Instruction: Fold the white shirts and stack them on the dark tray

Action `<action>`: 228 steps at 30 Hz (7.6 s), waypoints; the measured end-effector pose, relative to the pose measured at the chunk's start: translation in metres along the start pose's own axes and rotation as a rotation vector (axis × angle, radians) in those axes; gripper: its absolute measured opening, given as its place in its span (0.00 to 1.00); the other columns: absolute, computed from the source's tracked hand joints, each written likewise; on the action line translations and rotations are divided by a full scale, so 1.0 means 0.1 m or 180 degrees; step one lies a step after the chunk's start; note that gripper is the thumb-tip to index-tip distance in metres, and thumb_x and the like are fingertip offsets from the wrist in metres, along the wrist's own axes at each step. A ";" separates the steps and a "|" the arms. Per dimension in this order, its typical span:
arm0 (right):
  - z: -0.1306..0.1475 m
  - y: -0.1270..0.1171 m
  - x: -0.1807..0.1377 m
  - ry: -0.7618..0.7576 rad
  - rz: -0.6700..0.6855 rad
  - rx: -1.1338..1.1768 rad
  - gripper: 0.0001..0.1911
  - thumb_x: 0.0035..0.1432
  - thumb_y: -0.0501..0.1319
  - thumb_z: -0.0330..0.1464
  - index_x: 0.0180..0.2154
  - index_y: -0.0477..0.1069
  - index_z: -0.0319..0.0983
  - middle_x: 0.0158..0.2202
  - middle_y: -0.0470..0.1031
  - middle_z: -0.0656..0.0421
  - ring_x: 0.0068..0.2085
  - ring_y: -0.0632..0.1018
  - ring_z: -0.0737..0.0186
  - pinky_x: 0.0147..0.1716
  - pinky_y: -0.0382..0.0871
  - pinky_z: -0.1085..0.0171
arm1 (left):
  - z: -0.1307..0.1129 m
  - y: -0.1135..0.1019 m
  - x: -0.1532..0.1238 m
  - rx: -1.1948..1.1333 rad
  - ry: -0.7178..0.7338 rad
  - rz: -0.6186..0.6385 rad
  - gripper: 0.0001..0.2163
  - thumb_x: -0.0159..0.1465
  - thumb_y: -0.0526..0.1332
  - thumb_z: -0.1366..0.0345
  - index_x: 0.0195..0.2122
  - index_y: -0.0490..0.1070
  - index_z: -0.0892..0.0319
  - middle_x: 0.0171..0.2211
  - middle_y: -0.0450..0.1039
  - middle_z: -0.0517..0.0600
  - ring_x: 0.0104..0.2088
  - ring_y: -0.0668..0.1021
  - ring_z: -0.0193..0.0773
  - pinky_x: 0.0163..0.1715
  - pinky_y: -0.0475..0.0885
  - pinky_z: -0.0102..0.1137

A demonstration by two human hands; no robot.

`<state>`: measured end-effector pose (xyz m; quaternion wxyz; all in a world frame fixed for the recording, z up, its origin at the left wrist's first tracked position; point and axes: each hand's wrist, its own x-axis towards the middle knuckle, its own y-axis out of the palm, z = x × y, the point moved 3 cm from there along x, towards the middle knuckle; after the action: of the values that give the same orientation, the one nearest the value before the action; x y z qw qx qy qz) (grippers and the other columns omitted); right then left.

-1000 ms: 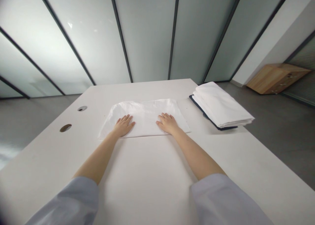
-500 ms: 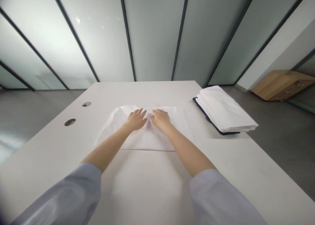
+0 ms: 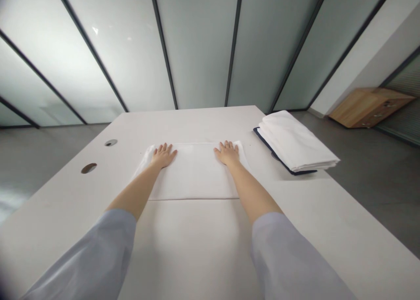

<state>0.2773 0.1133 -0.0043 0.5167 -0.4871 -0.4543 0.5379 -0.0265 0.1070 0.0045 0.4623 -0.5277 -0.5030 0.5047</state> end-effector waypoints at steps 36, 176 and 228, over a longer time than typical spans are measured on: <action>0.34 -0.10 -0.70 -0.0608 -0.0640 0.0215 0.22 0.65 0.49 0.42 0.54 0.70 0.40 0.57 0.70 0.50 0.56 0.69 0.51 0.56 0.57 0.54 | -0.68 -0.23 -0.49 0.0461 -0.0130 0.0516 0.36 0.64 0.46 0.41 0.58 0.68 0.68 0.53 0.71 0.70 0.53 0.73 0.61 0.47 0.69 0.46; -0.23 -0.03 -0.59 -0.1441 -0.0730 0.1200 0.22 0.50 0.59 0.23 0.49 0.70 0.39 0.48 0.76 0.51 0.46 0.77 0.55 0.49 0.68 0.57 | 0.18 -0.06 -0.54 -0.0454 0.0626 -0.0761 0.19 0.57 0.58 0.66 0.51 0.66 0.59 0.49 0.72 0.57 0.50 0.74 0.48 0.50 0.68 0.38; -0.35 0.08 -0.52 -0.1654 -0.0952 0.1499 0.23 0.50 0.60 0.27 0.50 0.75 0.43 0.53 0.76 0.55 0.55 0.75 0.52 0.59 0.65 0.50 | 0.27 -0.09 -0.52 -0.1284 0.0134 -0.0974 0.09 0.60 0.53 0.63 0.32 0.73 0.56 0.26 0.75 0.49 0.30 0.76 0.40 0.30 0.65 0.31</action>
<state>0.3104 0.0605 -0.0133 0.5549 -0.1306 -0.5002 0.6517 -0.0536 0.0555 0.0154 0.4291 -0.5373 -0.6579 0.3072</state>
